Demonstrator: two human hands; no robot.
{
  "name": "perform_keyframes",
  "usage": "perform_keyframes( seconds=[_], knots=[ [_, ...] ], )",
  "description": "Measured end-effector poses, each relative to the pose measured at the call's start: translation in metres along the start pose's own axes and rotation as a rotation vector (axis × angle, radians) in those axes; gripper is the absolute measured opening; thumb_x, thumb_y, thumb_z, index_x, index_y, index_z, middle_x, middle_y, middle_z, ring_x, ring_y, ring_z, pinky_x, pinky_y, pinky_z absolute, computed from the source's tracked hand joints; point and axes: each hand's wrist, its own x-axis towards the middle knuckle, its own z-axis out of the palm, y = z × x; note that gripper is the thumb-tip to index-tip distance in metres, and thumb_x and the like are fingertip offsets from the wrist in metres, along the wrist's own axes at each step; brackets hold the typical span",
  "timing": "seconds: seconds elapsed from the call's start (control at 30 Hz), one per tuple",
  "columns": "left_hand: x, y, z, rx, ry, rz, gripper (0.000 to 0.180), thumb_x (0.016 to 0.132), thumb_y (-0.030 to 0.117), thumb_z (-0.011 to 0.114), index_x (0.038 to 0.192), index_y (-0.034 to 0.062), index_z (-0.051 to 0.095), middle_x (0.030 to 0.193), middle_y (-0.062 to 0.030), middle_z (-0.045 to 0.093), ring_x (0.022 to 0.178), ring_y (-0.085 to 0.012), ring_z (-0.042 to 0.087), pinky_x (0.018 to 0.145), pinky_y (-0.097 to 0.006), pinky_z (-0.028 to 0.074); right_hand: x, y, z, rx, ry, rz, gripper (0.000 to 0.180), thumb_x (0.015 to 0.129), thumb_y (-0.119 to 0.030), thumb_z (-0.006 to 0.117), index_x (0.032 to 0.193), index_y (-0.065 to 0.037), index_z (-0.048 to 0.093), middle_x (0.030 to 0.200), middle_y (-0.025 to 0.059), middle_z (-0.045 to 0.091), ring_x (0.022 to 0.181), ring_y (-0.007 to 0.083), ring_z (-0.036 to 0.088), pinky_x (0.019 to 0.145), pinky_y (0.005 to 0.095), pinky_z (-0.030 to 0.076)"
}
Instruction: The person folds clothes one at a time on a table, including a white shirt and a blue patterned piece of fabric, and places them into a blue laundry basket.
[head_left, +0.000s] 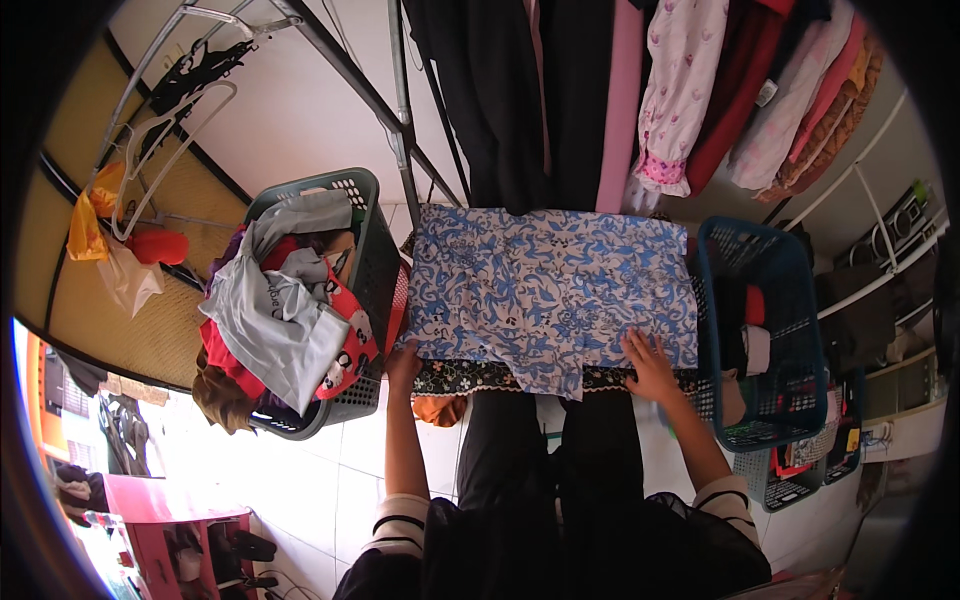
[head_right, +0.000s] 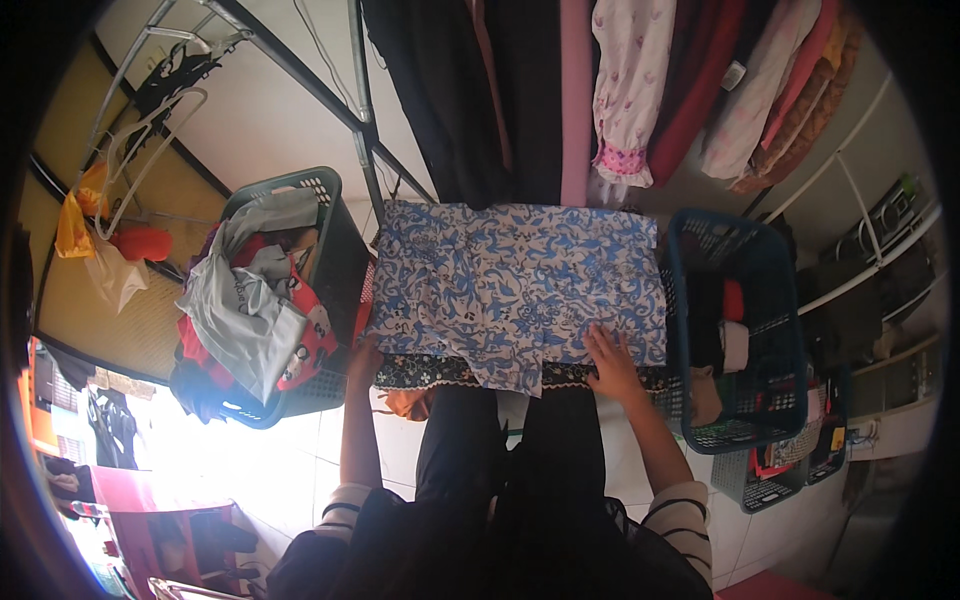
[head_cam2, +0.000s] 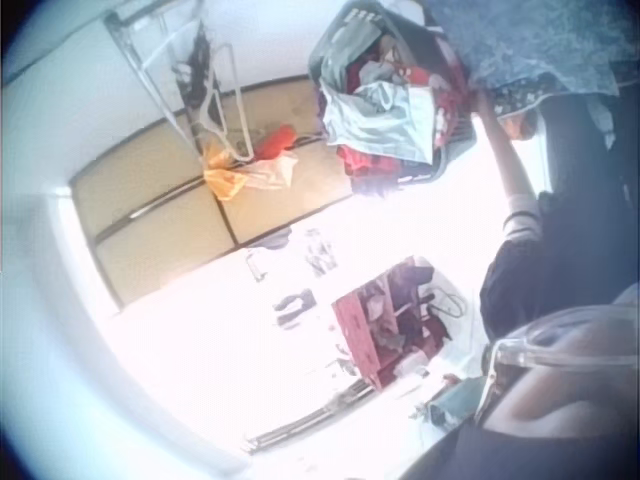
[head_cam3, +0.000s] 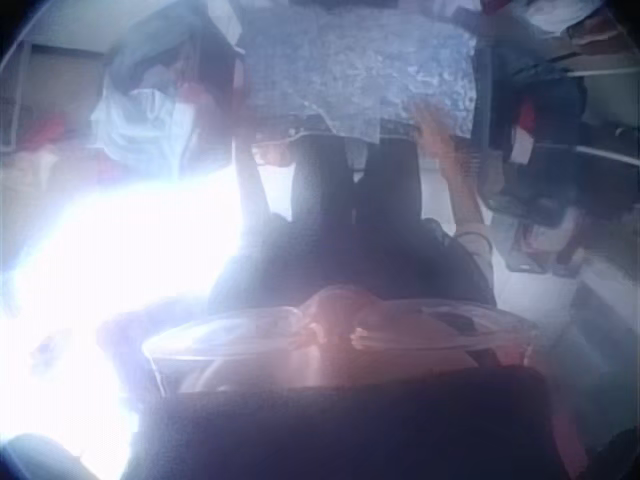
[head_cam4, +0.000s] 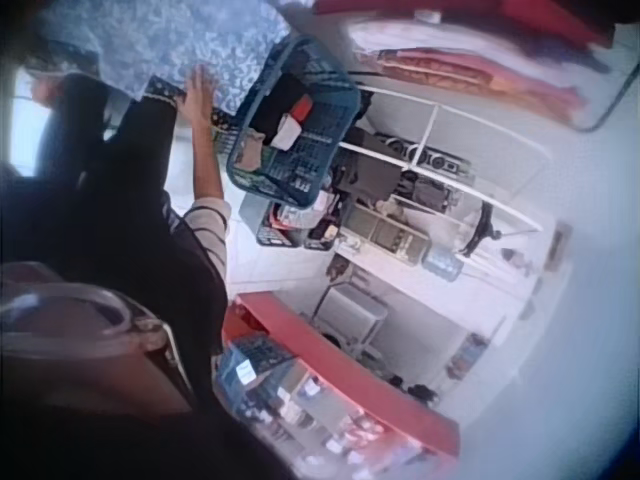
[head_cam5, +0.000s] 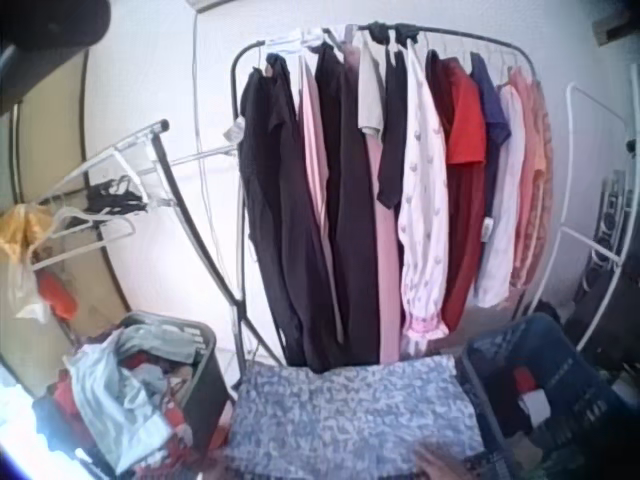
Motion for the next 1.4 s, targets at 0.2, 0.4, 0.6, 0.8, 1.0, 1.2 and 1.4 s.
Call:
perform_keyframes(
  seconds=[0.2, 0.4, 0.6, 0.8, 1.0, 1.2, 1.4],
  knots=[
    [0.005, -0.019, 0.011, -0.072, -0.083, 0.034, 0.050, 0.083, 0.019, 0.065, 0.125, 0.0105, 0.040, 0.118, -0.0073, 0.050, 0.106, -0.0205, 0.052, 0.081, -0.035, 0.050, 0.004, 0.018, 0.047, -0.263, 0.116, 0.118, 0.077, 0.073, 0.003, 0.059, 0.141, -0.011, 0.026, 0.148, 0.0123, 0.020, 0.134, 0.0332, 0.024, 0.106, 0.0521, 0.025],
    [-0.025, 0.008, 0.025, -0.136, 0.057, 0.128, 0.056, 0.085, 0.008, 0.058, 0.133, 0.0100, 0.030, 0.127, -0.0079, 0.044, 0.108, -0.0234, 0.051, 0.080, -0.036, 0.052, 0.006, 0.017, 0.001, -0.002, 0.074, 0.169, 0.071, 0.071, 0.011, 0.057, 0.136, -0.009, 0.036, 0.139, 0.0088, 0.039, 0.130, 0.0307, 0.033, 0.103, 0.0419, 0.036],
    [-0.057, 0.004, 0.021, -0.180, 0.113, 0.125, 0.061, 0.082, 0.005, 0.060, 0.133, 0.0156, 0.028, 0.123, -0.0078, 0.047, 0.103, -0.0221, 0.053, 0.073, -0.035, 0.052, -0.013, 0.027, 0.004, -0.117, 0.039, 0.081, 0.071, 0.071, 0.011, 0.059, 0.135, -0.009, 0.038, 0.141, 0.0081, 0.036, 0.131, 0.0297, 0.031, 0.105, 0.0454, 0.033],
    [-0.062, -0.001, 0.025, 0.058, 0.196, 0.321, 0.051, 0.080, 0.006, 0.061, 0.126, 0.0017, 0.039, 0.117, -0.0137, 0.048, 0.104, -0.0261, 0.051, 0.087, -0.036, 0.043, -0.006, 0.003, -0.015, -0.050, -0.193, 0.192, 0.066, 0.073, 0.004, 0.057, 0.135, -0.010, 0.040, 0.147, 0.0101, 0.024, 0.135, 0.0288, 0.024, 0.107, 0.0517, 0.024],
    [-0.059, 0.021, 0.054, 0.468, 0.435, 0.882, 0.043, 0.081, 0.005, 0.053, 0.122, -0.0043, 0.042, 0.116, -0.0192, 0.048, 0.109, -0.0306, 0.047, 0.095, -0.037, 0.036, 0.057, -0.056, -0.015, 0.439, -0.141, 0.000, 0.048, 0.084, -0.010, 0.056, 0.131, -0.007, 0.045, 0.134, 0.0138, 0.045, 0.118, 0.0312, 0.046, 0.100, 0.0446, 0.036],
    [-0.078, 0.049, 0.094, 0.473, 0.105, 0.934, 0.035, 0.086, 0.007, 0.050, 0.120, -0.0010, 0.044, 0.118, -0.0197, 0.046, 0.109, -0.0327, 0.047, 0.095, -0.039, 0.036, 0.106, -0.128, 0.023, 0.107, -0.321, -0.072, 0.053, 0.087, -0.030, 0.059, 0.132, -0.007, 0.044, 0.129, 0.0172, 0.047, 0.108, 0.0308, 0.054, 0.091, 0.0405, 0.043],
    [-0.063, 0.094, 0.113, 0.567, -0.102, 1.082, 0.028, 0.091, 0.014, 0.047, 0.115, 0.0002, 0.050, 0.113, -0.0185, 0.050, 0.108, -0.0336, 0.049, 0.093, -0.038, 0.038, 0.097, -0.167, 0.015, 0.369, -0.160, -0.220, 0.025, 0.078, -0.018, 0.061, 0.101, -0.009, 0.058, 0.094, 0.0131, 0.061, 0.087, 0.0294, 0.061, 0.072, 0.0419, 0.050]
  ],
)
